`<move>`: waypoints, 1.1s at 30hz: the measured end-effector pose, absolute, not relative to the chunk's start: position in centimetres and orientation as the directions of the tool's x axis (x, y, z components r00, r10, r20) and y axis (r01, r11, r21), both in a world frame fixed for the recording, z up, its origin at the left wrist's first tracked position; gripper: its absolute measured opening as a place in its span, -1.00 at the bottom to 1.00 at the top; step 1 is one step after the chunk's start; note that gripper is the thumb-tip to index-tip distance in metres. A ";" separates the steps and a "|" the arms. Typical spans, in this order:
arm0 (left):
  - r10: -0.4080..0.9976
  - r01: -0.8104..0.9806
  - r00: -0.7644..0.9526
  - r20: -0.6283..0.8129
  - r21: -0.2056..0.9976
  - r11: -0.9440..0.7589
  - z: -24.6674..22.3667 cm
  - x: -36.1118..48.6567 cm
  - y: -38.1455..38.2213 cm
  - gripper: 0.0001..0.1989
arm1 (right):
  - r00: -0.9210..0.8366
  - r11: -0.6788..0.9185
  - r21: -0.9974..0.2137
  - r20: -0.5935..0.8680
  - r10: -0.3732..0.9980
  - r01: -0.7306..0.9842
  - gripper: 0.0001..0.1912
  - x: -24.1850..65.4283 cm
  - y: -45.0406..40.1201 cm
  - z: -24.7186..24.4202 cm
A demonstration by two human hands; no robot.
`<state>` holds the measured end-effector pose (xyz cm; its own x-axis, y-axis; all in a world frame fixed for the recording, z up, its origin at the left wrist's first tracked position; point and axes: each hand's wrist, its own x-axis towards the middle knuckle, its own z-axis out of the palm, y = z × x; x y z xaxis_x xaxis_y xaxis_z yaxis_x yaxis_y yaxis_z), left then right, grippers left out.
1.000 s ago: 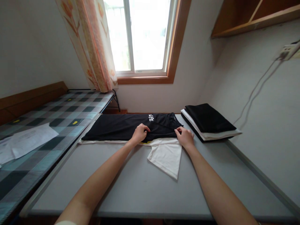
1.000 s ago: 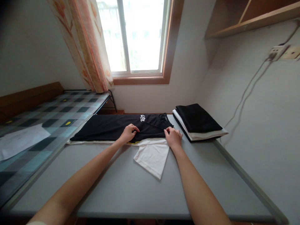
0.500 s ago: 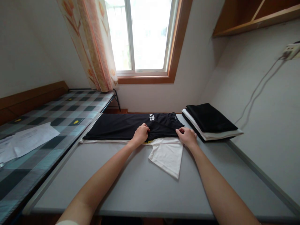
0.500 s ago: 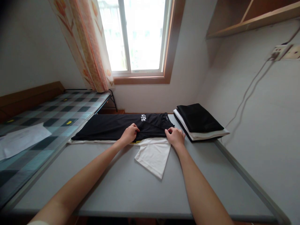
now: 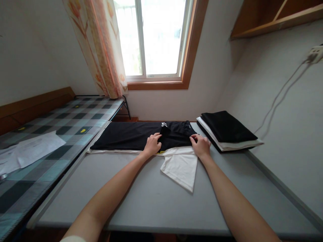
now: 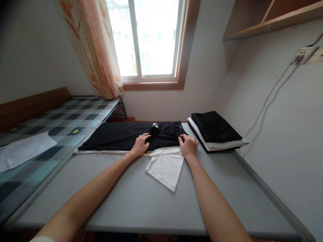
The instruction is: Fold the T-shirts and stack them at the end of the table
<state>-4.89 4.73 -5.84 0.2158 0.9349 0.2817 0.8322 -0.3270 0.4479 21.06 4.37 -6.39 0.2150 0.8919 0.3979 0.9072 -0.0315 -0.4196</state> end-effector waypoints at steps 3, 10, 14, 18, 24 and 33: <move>0.946 0.854 0.204 0.250 0.428 -0.297 -5.8 -4.9 4.7 -0.55 | 0.246 -0.034 -0.500 0.364 0.898 0.866 -0.73 21.3 4.7 -6.6; 0.863 0.832 0.288 0.416 0.337 -0.441 -5.1 -4.7 3.2 -0.52 | 0.290 -0.027 -0.627 0.322 0.901 0.778 -0.68 22.0 5.3 -6.8; 0.814 0.749 0.499 0.298 0.324 -0.578 -5.1 -4.7 2.8 -0.47 | 0.299 -0.033 -0.636 0.316 0.901 0.771 -0.72 22.3 5.8 -6.8; 0.827 0.748 0.493 0.272 0.352 -0.562 -5.4 -4.7 3.0 -0.53 | 0.271 -0.010 -0.658 0.296 0.916 0.753 -0.69 22.8 6.0 -6.8; 0.803 0.731 0.502 0.322 0.339 -0.593 -5.1 -4.6 2.5 -0.64 | 0.183 0.113 -0.752 0.299 0.936 0.650 -0.58 23.3 6.0 -6.5; 0.767 0.738 0.598 0.233 0.214 -0.640 -5.5 -4.7 2.5 -0.55 | 0.186 0.147 -0.892 0.246 0.951 0.428 -0.60 23.1 5.9 -5.9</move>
